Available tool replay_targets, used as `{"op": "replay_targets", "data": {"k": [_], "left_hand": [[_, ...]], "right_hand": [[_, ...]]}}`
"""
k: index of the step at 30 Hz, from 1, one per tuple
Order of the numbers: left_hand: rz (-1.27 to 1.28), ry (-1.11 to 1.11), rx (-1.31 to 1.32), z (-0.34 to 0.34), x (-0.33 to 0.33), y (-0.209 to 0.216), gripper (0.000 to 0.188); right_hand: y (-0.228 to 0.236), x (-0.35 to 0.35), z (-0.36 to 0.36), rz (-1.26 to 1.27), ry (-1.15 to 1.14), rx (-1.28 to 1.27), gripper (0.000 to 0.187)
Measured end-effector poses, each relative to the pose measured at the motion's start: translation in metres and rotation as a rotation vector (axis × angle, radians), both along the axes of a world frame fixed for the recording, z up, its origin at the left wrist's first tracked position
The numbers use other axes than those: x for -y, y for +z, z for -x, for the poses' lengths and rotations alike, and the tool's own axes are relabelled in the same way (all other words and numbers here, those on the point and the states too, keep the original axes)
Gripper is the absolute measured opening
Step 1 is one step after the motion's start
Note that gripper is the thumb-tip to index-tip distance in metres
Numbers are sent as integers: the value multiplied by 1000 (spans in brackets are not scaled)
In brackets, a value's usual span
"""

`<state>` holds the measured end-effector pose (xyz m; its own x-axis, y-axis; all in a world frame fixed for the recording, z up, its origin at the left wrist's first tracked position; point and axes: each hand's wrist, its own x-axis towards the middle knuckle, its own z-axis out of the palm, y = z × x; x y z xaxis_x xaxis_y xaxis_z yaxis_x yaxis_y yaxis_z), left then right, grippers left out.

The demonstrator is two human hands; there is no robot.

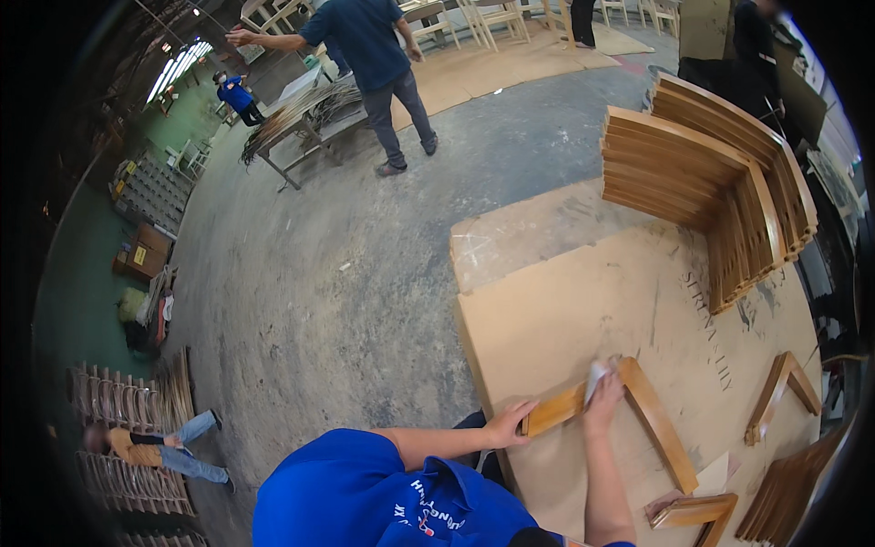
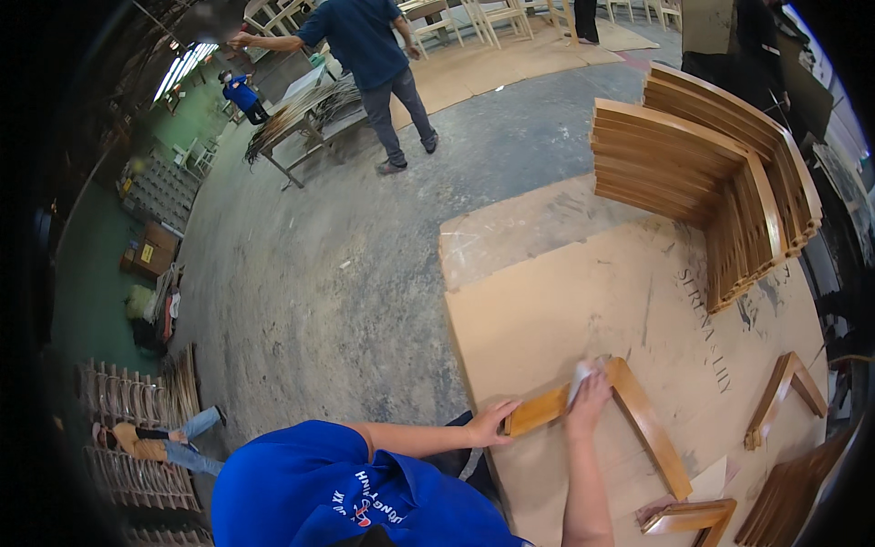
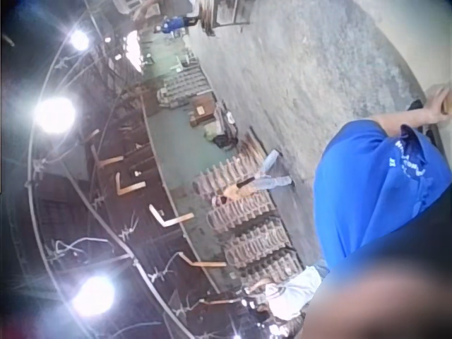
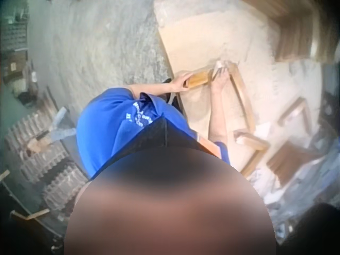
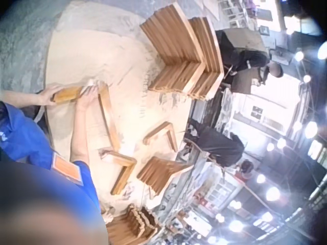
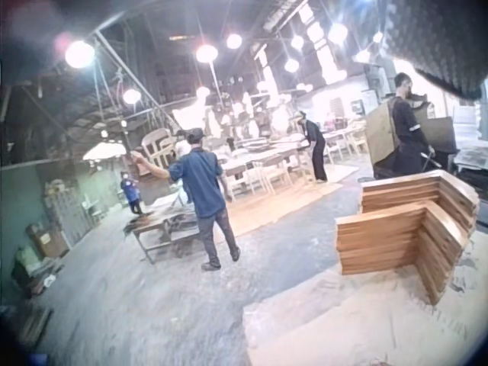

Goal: The person wipes multiple L-shaped wooden furniture parts with a white cloth on a workbench. They handle each piece one at a time, turning them over to wipe different sides, then place them back on the table. Other workers are visible in the background performing similar tasks.

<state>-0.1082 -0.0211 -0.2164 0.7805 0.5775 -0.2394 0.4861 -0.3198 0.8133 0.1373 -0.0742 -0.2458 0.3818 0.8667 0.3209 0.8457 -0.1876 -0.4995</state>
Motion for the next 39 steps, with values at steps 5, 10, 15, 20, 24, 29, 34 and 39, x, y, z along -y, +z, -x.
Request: {"op": "replay_targets", "data": {"k": [5, 10, 15, 20, 24, 29, 34, 39], "left_hand": [[28, -10, -5, -2, -5, 9, 92], [163, 32, 4, -1, -4, 8, 88], [15, 40, -8, 0, -3, -7, 86], [55, 79, 45, 2, -1, -20, 100], [132, 135, 106, 3, 2, -19, 107], [75, 143, 35, 4, 4, -14, 109], [81, 139, 95, 9, -2, -24, 108], [-87, 34, 108, 14, -6, -34, 91]], "right_hand": [[6, 41, 18, 170, 387, 64, 52], [2, -3, -82, 113, 153, 179, 54], [5, 35, 31, 180, 254, 36, 51], [32, 47, 45, 237, 697, 195, 45], [42, 1, -43, 95, 127, 213, 44], [34, 29, 51, 270, 206, 11, 46], [27, 72, 111, 248, 626, 3, 44], [35, 23, 12, 271, 169, -420, 44]]}}
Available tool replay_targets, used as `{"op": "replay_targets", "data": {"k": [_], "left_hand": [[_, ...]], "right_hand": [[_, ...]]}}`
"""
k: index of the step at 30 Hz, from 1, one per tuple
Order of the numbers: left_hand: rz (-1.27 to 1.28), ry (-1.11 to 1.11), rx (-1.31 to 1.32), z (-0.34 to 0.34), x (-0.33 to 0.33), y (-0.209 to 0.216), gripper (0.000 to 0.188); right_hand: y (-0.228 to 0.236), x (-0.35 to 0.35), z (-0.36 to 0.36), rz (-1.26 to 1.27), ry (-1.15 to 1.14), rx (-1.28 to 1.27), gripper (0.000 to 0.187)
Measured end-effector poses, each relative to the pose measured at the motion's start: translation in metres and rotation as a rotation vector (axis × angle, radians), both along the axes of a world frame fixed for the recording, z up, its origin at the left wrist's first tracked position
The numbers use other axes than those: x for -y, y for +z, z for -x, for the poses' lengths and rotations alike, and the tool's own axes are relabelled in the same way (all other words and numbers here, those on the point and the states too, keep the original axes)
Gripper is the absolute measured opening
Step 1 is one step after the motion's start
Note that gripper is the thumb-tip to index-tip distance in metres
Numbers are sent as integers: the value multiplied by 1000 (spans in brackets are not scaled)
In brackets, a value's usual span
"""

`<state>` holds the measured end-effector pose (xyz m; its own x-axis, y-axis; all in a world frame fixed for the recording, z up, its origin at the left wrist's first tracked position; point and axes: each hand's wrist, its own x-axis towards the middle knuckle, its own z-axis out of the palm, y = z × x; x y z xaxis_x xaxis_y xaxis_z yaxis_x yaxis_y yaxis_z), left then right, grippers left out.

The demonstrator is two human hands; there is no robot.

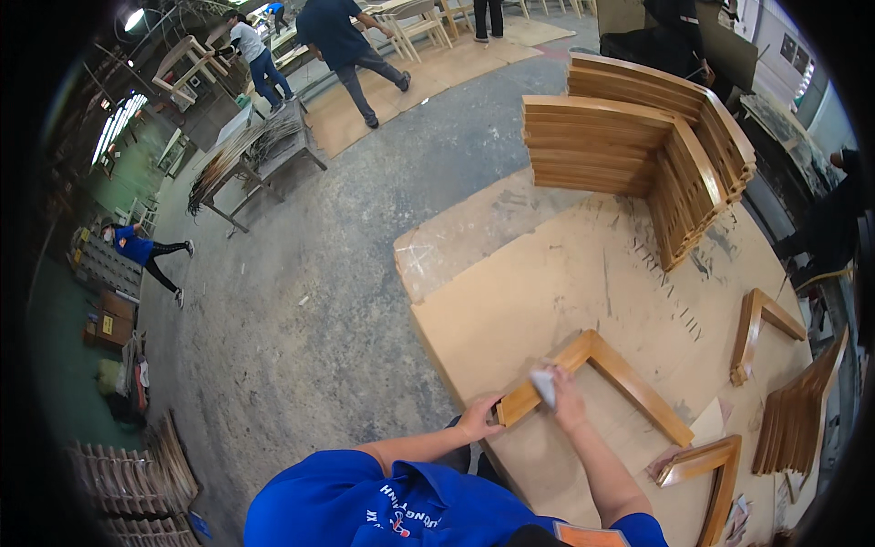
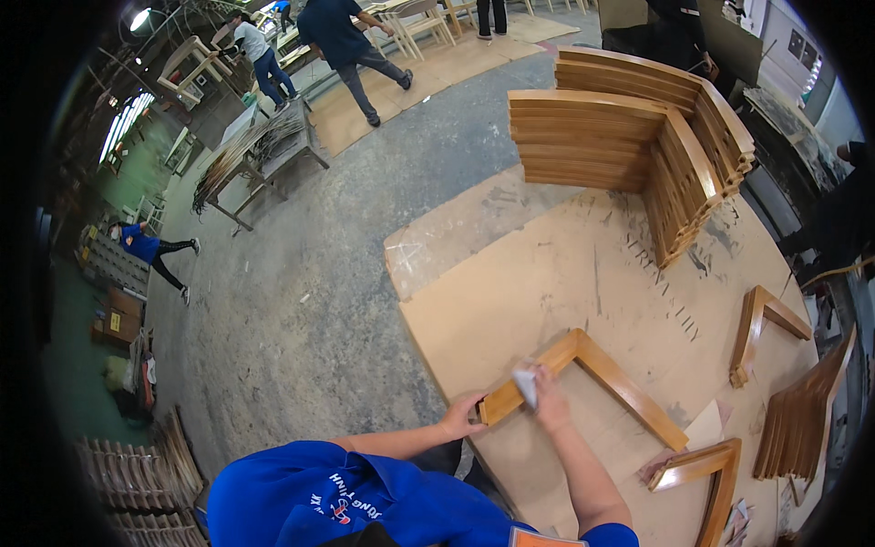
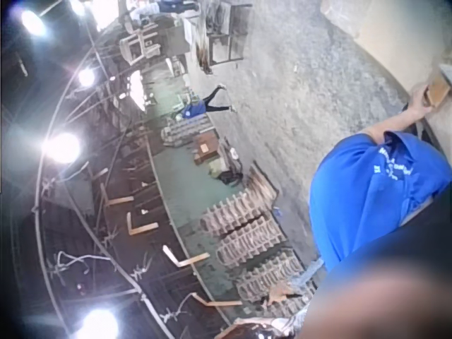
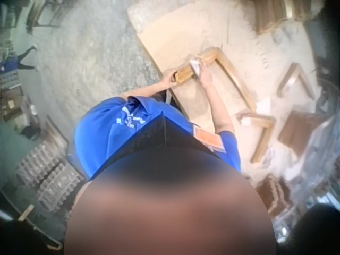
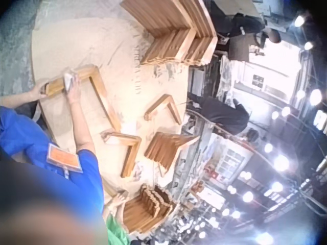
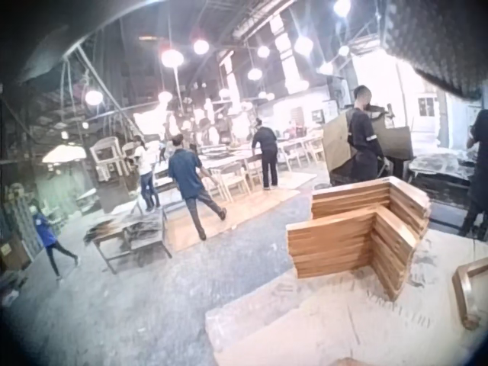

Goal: The person wipes multiple L-shaped wooden furniture parts with a white cloth on a workbench. They handle each piece one at a time, turning them over to wipe different sides, then place them back on the table. Other workers are visible in the background performing similar tasks.

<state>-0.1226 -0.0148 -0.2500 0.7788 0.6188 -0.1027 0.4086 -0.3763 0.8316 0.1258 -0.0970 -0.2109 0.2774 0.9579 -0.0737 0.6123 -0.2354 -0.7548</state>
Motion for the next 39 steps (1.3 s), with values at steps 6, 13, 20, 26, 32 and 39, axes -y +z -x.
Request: {"op": "replay_targets", "data": {"k": [6, 13, 20, 26, 32, 39], "left_hand": [[84, -7, -55, 3, 0, -10, 80], [49, -3, -28, 0, 0, -3, 78], [69, -5, -61, -5, -4, 10, 77], [44, -18, -9, -4, -4, 7, 75], [59, -16, -56, -7, -6, 16, 73], [45, -22, -71, -9, -5, 20, 69]], "right_hand": [[2, 27, 76, -71, 86, 338, 53], [-23, 2, 8, -132, -7, 206, 41], [-2, 40, 84, -324, 247, 436, 43], [-26, 27, 9, -88, 186, 365, 42], [-11, 29, 58, -188, 60, 416, 45], [-19, 10, -9, -281, 107, 470, 42]]}}
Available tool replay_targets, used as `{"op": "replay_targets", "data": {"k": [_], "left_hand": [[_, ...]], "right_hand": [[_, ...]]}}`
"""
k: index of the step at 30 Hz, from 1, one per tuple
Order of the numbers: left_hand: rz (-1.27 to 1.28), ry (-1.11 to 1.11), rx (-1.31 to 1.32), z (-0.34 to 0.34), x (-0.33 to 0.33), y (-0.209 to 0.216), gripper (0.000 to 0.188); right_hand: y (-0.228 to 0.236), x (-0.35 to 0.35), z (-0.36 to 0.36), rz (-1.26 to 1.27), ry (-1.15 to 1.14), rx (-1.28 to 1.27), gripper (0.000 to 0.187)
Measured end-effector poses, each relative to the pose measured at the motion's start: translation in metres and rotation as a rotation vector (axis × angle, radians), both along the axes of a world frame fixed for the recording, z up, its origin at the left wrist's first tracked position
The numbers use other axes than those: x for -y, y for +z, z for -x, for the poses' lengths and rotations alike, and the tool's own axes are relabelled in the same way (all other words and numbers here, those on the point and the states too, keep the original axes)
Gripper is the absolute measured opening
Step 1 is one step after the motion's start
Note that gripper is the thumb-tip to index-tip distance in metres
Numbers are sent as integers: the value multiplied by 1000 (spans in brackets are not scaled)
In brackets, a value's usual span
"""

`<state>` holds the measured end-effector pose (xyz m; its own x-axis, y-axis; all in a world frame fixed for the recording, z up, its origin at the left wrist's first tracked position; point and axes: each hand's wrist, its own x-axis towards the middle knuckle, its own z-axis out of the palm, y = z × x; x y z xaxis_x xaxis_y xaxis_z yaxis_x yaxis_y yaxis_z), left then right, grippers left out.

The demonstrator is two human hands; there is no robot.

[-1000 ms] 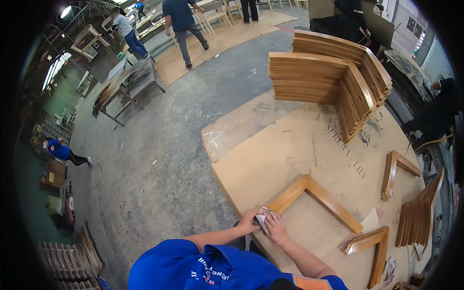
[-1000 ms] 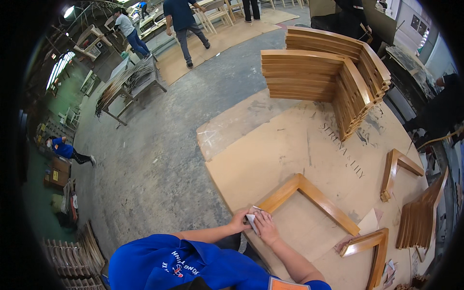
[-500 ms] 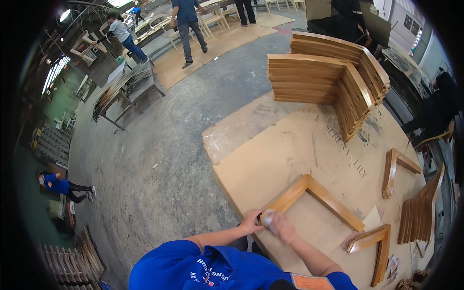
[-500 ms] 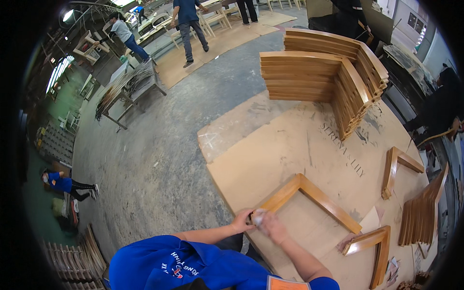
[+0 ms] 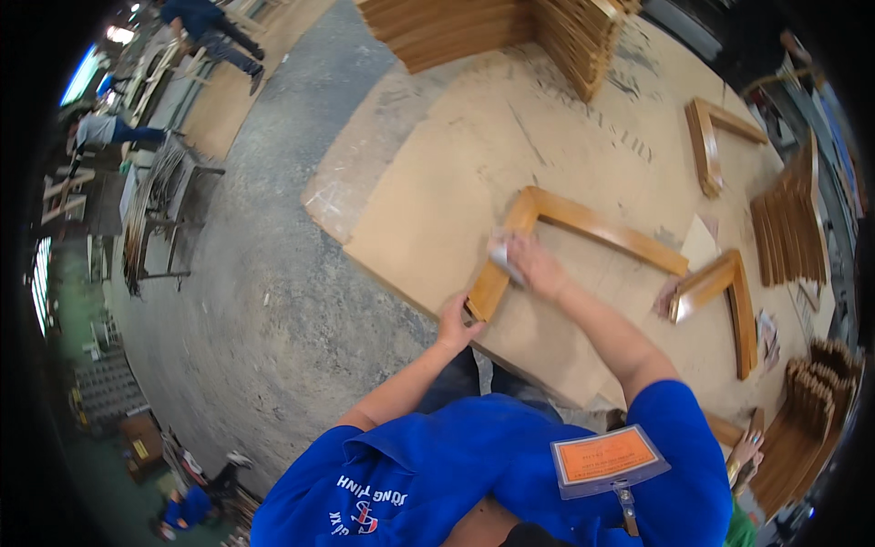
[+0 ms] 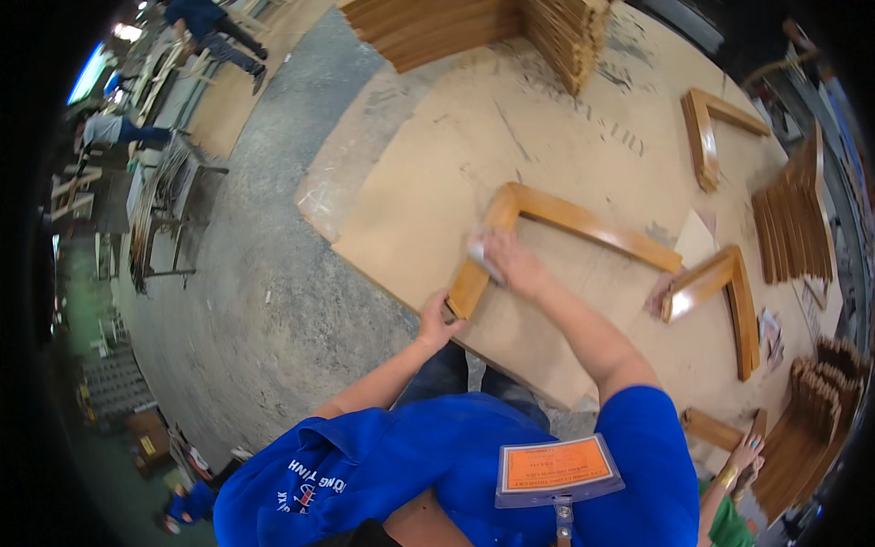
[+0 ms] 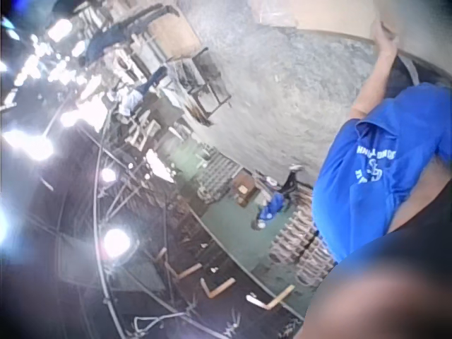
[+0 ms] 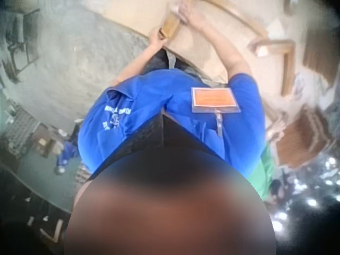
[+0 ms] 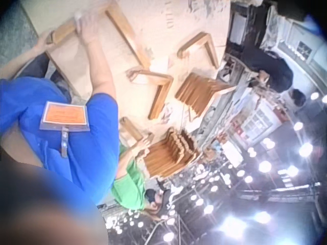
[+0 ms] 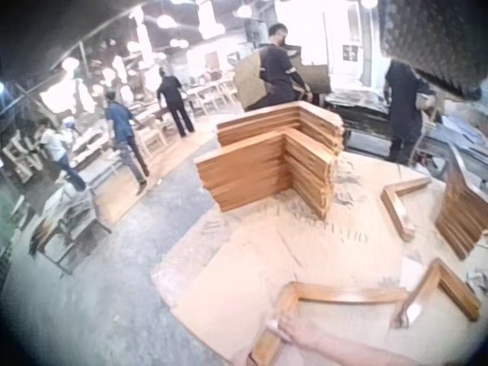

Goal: The person wipes multiple L-shaped wooden furniture parts with a white cloth on a workbench. They handle each piece one at a time, turning them over to wipe different sides, then place them back on the table. Other workers are visible in the background performing similar tasks.

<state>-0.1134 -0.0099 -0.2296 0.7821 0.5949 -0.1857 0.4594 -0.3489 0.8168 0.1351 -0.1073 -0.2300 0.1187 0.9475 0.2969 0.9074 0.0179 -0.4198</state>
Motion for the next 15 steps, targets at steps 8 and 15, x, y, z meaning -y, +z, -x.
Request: {"op": "replay_targets", "data": {"k": [8, 15], "left_hand": [[-27, -36, -23, -4, -4, 10, 70], [23, -31, -42, -2, -4, 9, 70]], "right_hand": [[14, 14, 58, 79, -137, -52, 44], [4, -17, -34, 161, -303, -96, 50]]}}
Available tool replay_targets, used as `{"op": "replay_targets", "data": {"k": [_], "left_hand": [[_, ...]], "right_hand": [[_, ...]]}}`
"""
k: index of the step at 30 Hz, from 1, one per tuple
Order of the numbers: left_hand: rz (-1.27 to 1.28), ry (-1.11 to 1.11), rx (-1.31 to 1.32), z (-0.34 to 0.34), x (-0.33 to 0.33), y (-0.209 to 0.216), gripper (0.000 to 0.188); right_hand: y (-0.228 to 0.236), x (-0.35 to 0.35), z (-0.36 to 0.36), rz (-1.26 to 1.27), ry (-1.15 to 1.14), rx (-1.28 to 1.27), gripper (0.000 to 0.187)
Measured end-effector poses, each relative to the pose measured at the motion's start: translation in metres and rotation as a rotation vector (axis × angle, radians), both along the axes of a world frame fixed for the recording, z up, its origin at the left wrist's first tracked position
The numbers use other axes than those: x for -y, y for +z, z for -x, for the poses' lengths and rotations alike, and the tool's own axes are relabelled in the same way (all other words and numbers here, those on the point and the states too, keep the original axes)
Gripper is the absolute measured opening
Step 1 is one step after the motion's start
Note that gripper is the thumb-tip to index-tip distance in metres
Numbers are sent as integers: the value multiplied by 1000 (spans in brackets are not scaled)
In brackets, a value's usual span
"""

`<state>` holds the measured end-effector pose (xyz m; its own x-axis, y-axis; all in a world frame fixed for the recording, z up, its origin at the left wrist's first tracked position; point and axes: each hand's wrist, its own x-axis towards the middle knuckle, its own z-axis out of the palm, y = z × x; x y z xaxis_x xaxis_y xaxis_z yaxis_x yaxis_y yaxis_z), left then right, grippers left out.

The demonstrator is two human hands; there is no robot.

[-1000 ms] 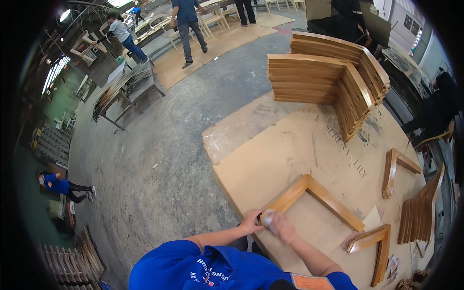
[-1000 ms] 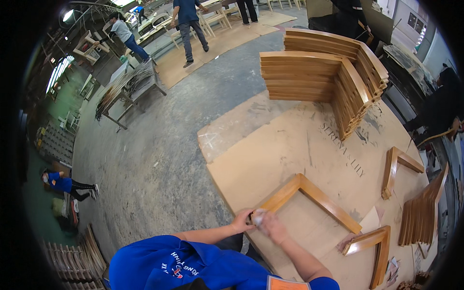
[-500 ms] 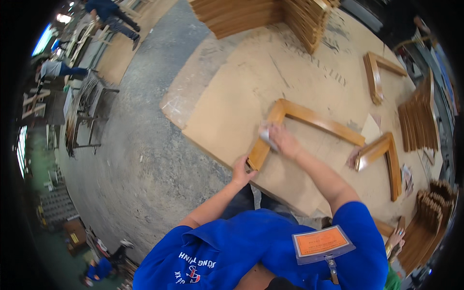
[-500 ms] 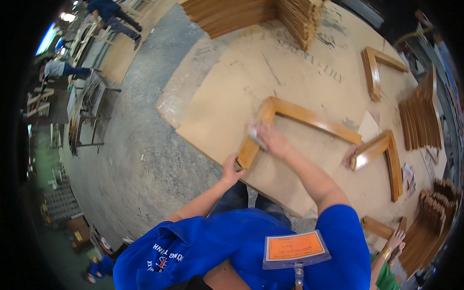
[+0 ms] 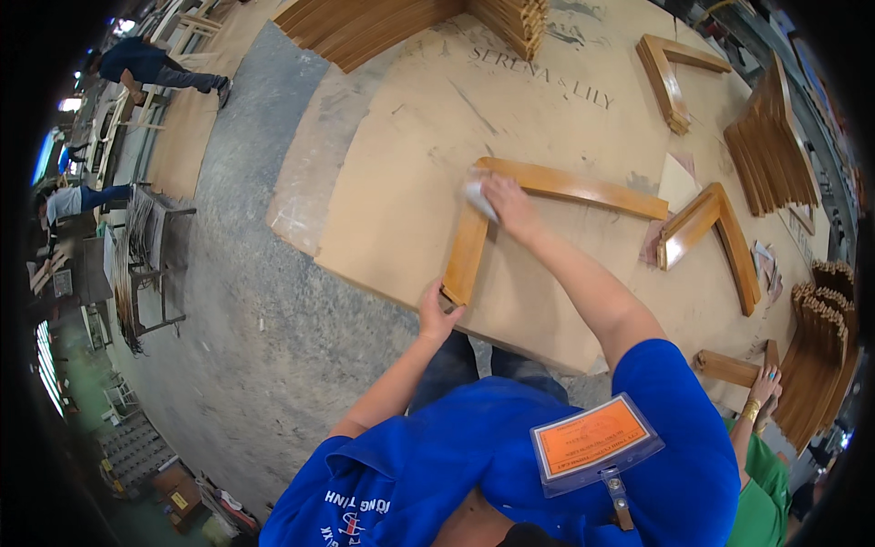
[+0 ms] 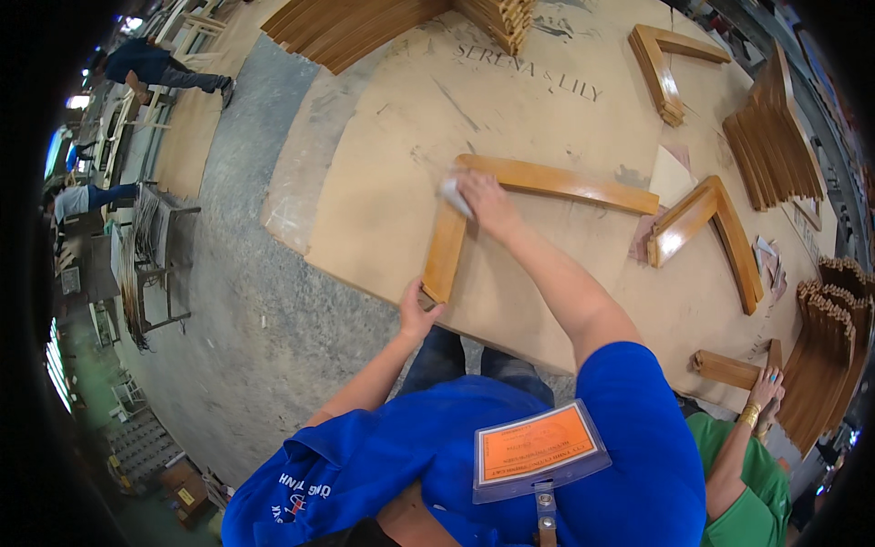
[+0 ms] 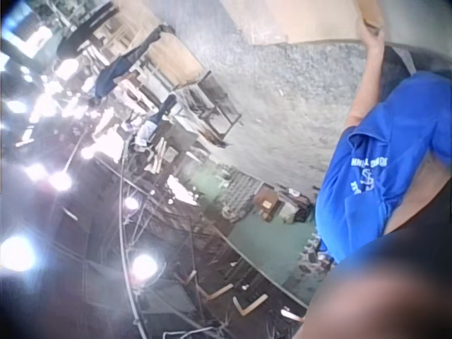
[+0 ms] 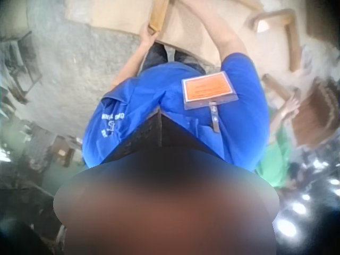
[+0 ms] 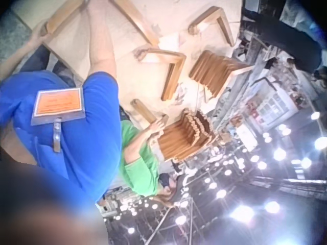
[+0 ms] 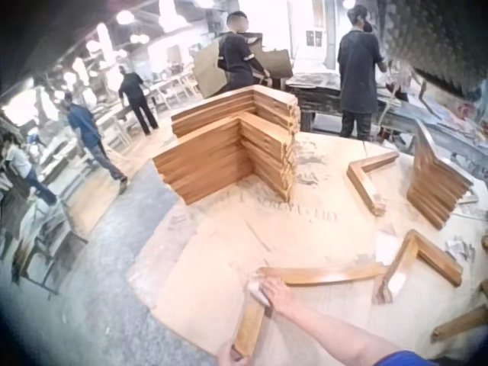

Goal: The person wipes multiple L-shaped wooden furniture parts with a white cloth on a workbench. They handle each piece one at a time, turning them over to wipe different sides, then place them back on the table. Other workers are visible in the background performing similar tasks.

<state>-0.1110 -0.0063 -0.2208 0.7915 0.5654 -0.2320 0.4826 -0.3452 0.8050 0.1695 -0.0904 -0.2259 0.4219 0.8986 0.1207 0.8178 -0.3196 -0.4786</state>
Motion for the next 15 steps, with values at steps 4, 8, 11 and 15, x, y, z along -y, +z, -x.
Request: {"op": "replay_targets", "data": {"k": [4, 8, 11, 15], "left_hand": [[-24, -80, -55, -1, -1, 4, 81], [-283, -205, -20, -11, 2, 12, 98], [-406, -387, -68, -27, -1, 17, 108], [-429, -519, -186, -45, -3, 29, 104]], "right_hand": [[-2, -6, 30, -117, -42, 73, 55], [23, 48, 131, -55, 198, -177, 49], [50, 91, 139, -134, -148, -588, 41], [75, 156, 100, -128, -786, -964, 39]]}}
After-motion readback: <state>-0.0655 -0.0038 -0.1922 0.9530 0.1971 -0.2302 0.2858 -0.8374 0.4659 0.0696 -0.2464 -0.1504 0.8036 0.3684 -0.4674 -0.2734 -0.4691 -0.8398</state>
